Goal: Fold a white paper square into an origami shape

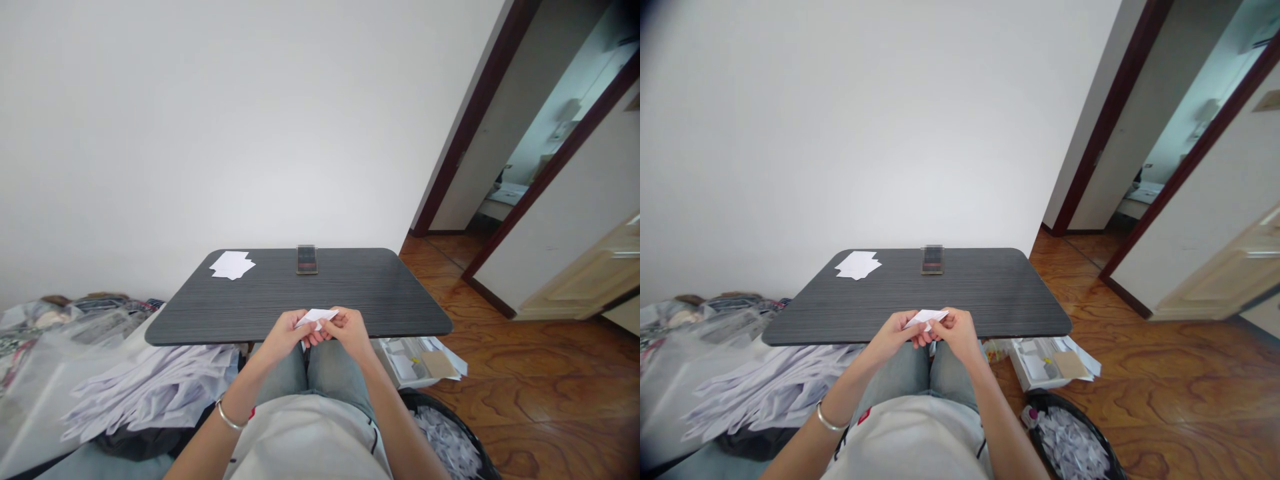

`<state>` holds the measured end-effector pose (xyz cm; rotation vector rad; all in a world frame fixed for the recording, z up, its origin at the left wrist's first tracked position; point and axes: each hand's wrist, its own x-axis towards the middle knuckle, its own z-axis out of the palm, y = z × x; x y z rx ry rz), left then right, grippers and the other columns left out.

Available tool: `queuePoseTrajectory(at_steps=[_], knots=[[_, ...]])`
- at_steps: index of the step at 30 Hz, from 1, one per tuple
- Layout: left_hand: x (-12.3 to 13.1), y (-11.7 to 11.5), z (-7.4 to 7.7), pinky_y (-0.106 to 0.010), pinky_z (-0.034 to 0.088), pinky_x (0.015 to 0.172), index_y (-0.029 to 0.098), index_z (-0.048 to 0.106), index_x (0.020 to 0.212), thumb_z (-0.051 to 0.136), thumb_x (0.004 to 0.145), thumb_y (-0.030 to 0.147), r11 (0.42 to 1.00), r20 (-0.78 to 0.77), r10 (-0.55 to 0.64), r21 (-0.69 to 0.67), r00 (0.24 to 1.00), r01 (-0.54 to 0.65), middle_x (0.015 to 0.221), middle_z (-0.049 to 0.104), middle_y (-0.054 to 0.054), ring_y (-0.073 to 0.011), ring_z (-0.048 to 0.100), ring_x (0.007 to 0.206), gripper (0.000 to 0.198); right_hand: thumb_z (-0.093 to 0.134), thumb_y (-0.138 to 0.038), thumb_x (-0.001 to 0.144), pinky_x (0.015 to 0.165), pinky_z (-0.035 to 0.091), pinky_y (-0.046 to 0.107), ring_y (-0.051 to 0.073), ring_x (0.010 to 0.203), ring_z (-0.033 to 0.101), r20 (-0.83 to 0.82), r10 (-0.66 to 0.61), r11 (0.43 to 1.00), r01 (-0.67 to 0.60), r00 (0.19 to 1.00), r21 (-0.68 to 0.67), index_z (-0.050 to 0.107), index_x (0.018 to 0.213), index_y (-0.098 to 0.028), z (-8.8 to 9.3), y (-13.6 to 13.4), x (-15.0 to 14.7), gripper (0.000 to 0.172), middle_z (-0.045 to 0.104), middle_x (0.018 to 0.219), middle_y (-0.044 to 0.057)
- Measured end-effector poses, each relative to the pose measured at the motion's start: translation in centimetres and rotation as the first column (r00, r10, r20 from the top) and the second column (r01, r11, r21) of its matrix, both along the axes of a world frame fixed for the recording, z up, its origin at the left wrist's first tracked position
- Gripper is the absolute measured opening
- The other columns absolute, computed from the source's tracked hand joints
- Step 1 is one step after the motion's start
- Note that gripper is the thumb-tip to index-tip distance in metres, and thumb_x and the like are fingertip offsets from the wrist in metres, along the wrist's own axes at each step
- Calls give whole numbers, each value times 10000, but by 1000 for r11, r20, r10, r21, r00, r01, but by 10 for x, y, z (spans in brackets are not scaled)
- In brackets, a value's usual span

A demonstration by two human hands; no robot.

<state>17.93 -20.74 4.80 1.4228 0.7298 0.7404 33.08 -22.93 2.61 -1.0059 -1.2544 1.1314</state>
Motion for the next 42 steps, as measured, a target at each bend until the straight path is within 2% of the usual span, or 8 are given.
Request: queuePoseTrajectory(at_steps=[8,14,23,26,29,34,42], knots=[[-2,-1,-1,-182,411,489,100,589,734,582,745,305,997,3,-30,-67,1000,30,630,658,-44,-85,559,499,206,596,-334,727,464,485,228,116,452,565,89,87,995,-92,992,48,601,643,-142,-6,3,13,209,623,536,13],[-3,-1,1,-182,417,492,101,583,742,568,757,298,997,-5,-42,-58,999,41,629,660,-45,-89,564,501,198,546,-372,772,464,474,212,107,456,572,51,149,987,-152,988,57,585,631,-144,-9,4,14,271,610,532,8],[-5,-2,4,-178,417,488,98,566,725,580,745,324,999,-9,-25,-48,1000,25,633,666,-54,-90,565,499,227,450,-453,818,467,470,212,119,493,602,-28,235,972,-235,971,19,568,733,-137,-7,2,15,347,633,582,28],[-6,0,1,-182,417,488,96,565,751,588,737,342,999,12,-2,-46,1000,2,638,660,-56,-90,563,497,248,447,-449,820,468,463,209,115,495,596,-93,212,977,-210,973,35,547,862,-150,-2,0,13,318,629,588,11],[-6,1,-2,-184,417,490,92,575,765,601,726,352,1000,-2,13,-10,1000,-13,639,655,-55,-87,555,492,264,547,-417,766,448,449,201,103,450,565,-115,130,991,-126,985,36,523,926,-171,0,0,9,294,609,543,-26],[-4,1,-3,-186,426,506,103,581,756,645,686,340,998,-70,24,67,997,-19,661,650,-41,-90,556,519,256,612,-387,716,408,423,188,86,393,514,-73,57,998,-54,996,41,541,684,-166,-3,2,5,235,572,478,-35],[-3,1,-2,-193,422,479,97,592,665,538,746,445,998,-27,45,45,999,-44,583,652,-55,-105,561,485,361,568,-389,743,384,403,175,77,367,493,-78,41,999,-39,996,28,545,621,-161,2,-1,3,259,566,453,-31]])
